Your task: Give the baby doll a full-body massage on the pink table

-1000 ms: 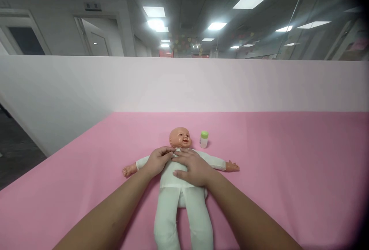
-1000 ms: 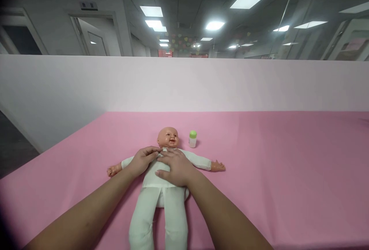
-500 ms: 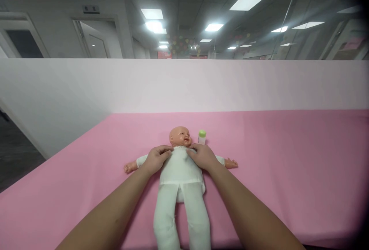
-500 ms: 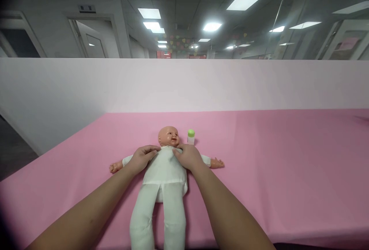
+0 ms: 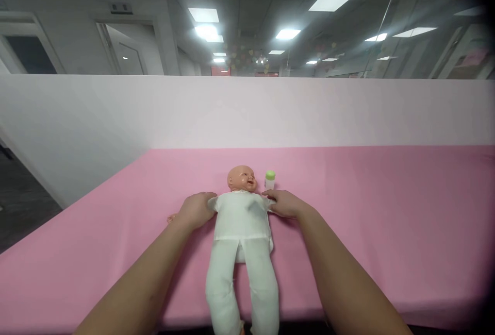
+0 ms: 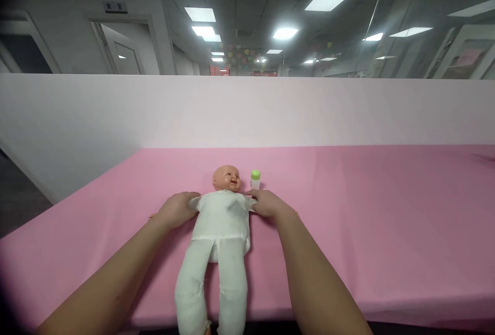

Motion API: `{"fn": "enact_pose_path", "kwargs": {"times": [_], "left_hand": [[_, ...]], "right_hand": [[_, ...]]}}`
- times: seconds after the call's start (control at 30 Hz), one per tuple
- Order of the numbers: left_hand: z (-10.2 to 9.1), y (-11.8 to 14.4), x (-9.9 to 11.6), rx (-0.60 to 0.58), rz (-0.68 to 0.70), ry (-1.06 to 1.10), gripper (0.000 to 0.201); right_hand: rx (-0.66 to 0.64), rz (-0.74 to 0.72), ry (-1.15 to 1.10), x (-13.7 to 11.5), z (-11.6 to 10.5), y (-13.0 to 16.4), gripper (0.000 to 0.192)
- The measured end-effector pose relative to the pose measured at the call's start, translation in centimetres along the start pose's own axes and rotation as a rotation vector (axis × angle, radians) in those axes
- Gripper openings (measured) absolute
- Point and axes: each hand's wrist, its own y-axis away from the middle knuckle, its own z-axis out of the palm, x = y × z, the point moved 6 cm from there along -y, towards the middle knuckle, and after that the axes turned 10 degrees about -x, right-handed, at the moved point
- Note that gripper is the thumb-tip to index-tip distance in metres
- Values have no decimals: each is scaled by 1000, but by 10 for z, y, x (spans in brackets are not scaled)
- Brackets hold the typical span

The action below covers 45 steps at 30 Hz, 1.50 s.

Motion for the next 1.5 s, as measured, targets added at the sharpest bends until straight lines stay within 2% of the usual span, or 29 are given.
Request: {"fn": "enact_pose_path", "kwargs": {"times": [0.1, 0.27, 0.4, 0.5, 0.6, 0.67, 0.83, 0.93, 1.03, 1.13, 1.27, 1.37, 1.5], "left_hand": [[1, -4, -16, 15, -117, -65, 17], [-1, -9, -41, 107, -240, -98, 17], [-7, -12, -56, 208, -284, -151, 26], [-10, -14, -68, 296, -321, -109, 45], [-8, -14, -80, 344, -376, 6, 69], [-6, -14, -84, 373, -385, 127, 79], [6, -21, -81, 404, -198, 645, 82], [12, -28, -86, 436, -122, 935, 77], [16, -31, -96, 502, -141, 1106, 77], [18, -33, -102, 543, -189, 1201, 85], [20, -35, -102, 501, -204, 1326, 88], [16, -34, -110, 528, -270, 1300, 75], [9, -30, -120, 599, -341, 1052, 51]], "right_hand": [[24, 65, -26, 17, -7, 3, 71], [-40, 231, -116, 46, -8, 6, 94], [59, 336, -77, 65, -17, -1, 99], [134, 367, -9, 73, -25, -9, 103], [241, 459, 66, 78, -31, -11, 97], [296, 480, 81, 77, -29, -12, 85], [401, 356, 187, 59, -9, -25, 54], [451, 334, 233, 54, 0, -28, 51], [465, 328, 204, 59, 3, -27, 54], [504, 317, 152, 69, -3, -23, 65], [460, 191, 10, 84, -11, -19, 78], [446, 66, -231, 91, -18, -13, 86], [407, -29, -559, 91, -19, -6, 94]]}}
